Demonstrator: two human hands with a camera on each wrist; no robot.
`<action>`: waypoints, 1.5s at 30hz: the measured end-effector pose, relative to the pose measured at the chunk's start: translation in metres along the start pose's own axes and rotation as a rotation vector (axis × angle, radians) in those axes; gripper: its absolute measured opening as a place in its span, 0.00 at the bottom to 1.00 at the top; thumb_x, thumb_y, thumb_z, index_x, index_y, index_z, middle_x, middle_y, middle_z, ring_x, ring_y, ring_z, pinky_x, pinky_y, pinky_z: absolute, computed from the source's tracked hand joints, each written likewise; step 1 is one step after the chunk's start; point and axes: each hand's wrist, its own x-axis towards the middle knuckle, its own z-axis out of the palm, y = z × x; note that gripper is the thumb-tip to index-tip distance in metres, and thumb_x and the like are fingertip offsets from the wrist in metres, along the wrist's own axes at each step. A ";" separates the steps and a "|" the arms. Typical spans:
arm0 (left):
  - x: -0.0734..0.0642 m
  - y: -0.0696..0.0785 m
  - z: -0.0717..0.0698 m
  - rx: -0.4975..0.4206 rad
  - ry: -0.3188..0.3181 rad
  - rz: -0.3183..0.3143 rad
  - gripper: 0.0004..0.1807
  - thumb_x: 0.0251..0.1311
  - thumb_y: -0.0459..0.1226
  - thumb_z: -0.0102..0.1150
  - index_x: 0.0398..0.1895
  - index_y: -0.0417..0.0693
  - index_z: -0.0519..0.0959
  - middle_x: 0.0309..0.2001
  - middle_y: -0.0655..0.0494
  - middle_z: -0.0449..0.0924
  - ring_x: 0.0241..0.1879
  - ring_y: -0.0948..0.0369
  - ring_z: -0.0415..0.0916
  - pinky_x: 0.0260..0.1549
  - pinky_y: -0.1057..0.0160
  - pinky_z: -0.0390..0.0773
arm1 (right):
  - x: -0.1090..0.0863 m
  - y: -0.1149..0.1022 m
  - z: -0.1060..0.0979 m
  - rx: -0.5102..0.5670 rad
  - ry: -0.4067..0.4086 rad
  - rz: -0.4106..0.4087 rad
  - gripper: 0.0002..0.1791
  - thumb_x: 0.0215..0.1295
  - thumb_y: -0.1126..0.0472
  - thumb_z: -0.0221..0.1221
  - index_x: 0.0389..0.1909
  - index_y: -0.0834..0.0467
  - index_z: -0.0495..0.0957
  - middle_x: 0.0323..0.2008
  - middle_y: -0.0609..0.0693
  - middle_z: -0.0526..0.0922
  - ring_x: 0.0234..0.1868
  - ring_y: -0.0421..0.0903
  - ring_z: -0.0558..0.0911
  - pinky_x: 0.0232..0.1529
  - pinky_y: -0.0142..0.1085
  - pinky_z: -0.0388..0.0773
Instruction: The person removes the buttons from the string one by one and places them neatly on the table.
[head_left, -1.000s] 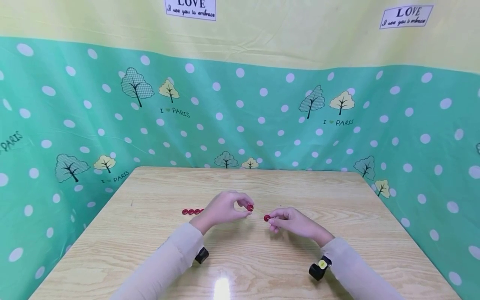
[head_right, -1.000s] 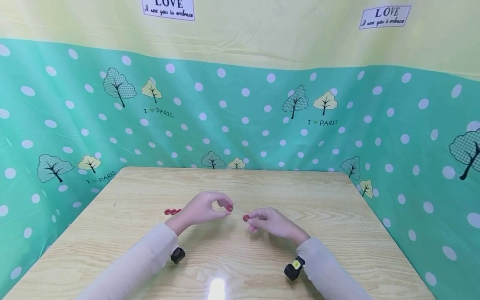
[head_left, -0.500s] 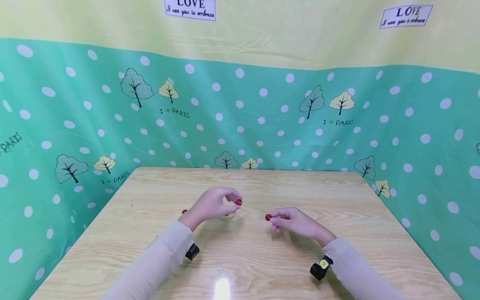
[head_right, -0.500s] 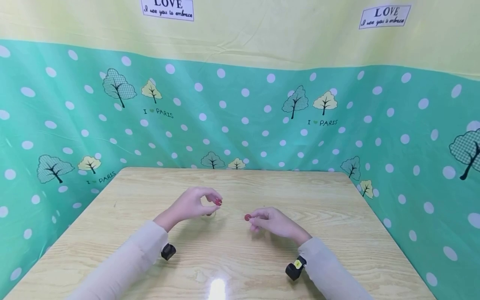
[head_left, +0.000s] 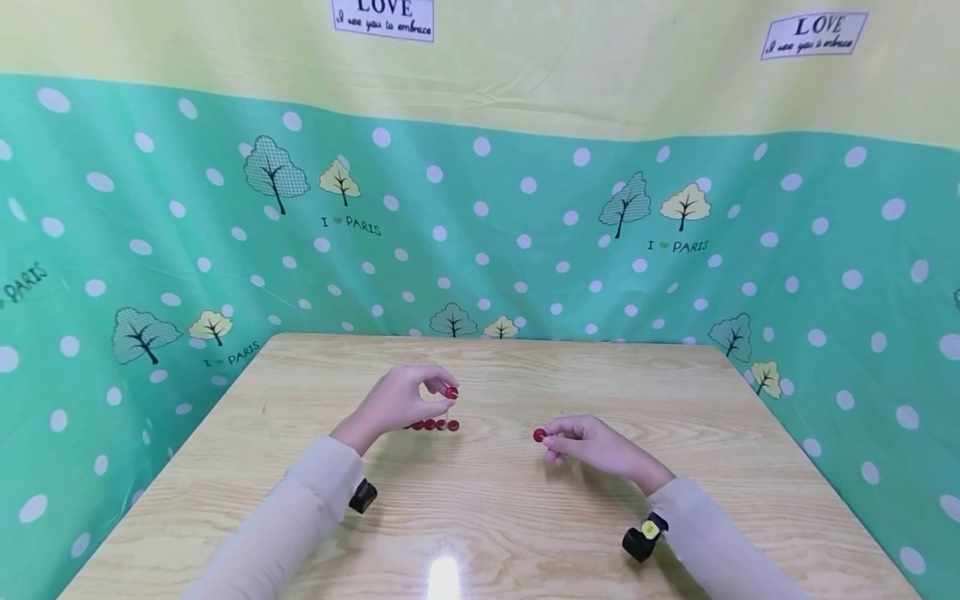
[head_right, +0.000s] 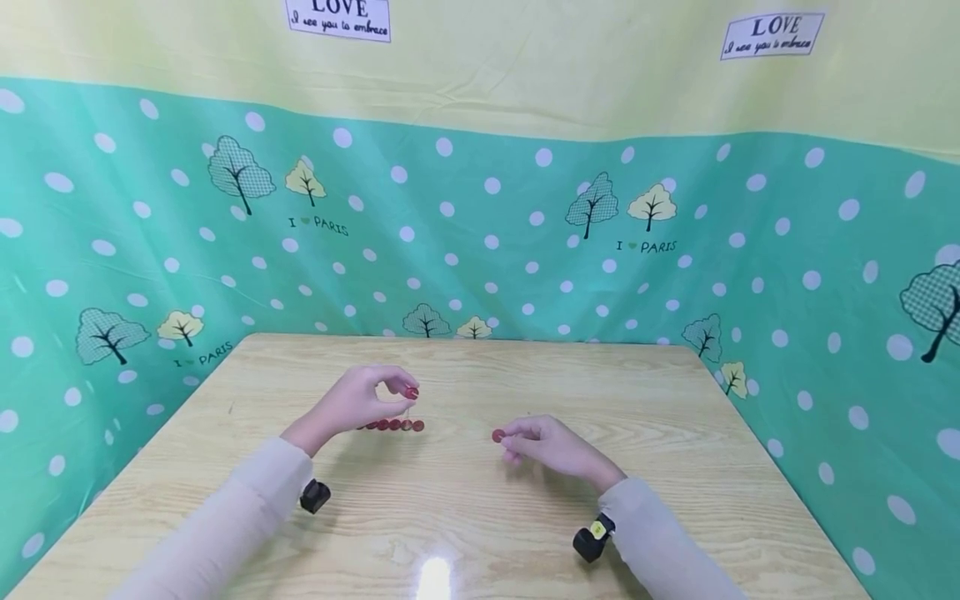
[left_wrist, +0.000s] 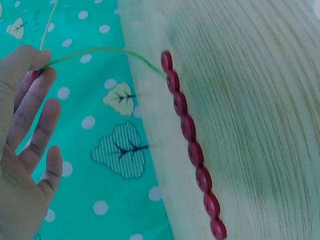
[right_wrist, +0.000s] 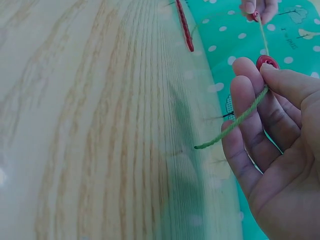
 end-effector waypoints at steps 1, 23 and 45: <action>-0.001 -0.002 -0.002 0.005 0.003 -0.006 0.12 0.56 0.41 0.73 0.44 0.58 0.86 0.35 0.70 0.84 0.39 0.64 0.82 0.43 0.55 0.77 | 0.000 0.000 0.000 -0.002 0.000 -0.002 0.16 0.77 0.59 0.54 0.54 0.66 0.79 0.37 0.57 0.85 0.41 0.53 0.83 0.47 0.38 0.76; -0.017 -0.026 -0.033 0.062 0.013 -0.064 0.12 0.56 0.41 0.72 0.44 0.54 0.86 0.35 0.69 0.84 0.39 0.62 0.81 0.44 0.52 0.78 | 0.001 0.004 -0.003 0.004 0.010 -0.007 0.18 0.77 0.55 0.54 0.53 0.66 0.80 0.37 0.58 0.85 0.40 0.51 0.83 0.47 0.44 0.77; -0.039 -0.058 -0.039 0.079 0.002 -0.169 0.11 0.57 0.41 0.71 0.44 0.54 0.85 0.33 0.68 0.84 0.36 0.64 0.78 0.41 0.55 0.77 | 0.003 0.001 -0.003 0.015 0.007 -0.023 0.19 0.76 0.53 0.55 0.50 0.67 0.80 0.35 0.54 0.86 0.41 0.57 0.83 0.47 0.48 0.79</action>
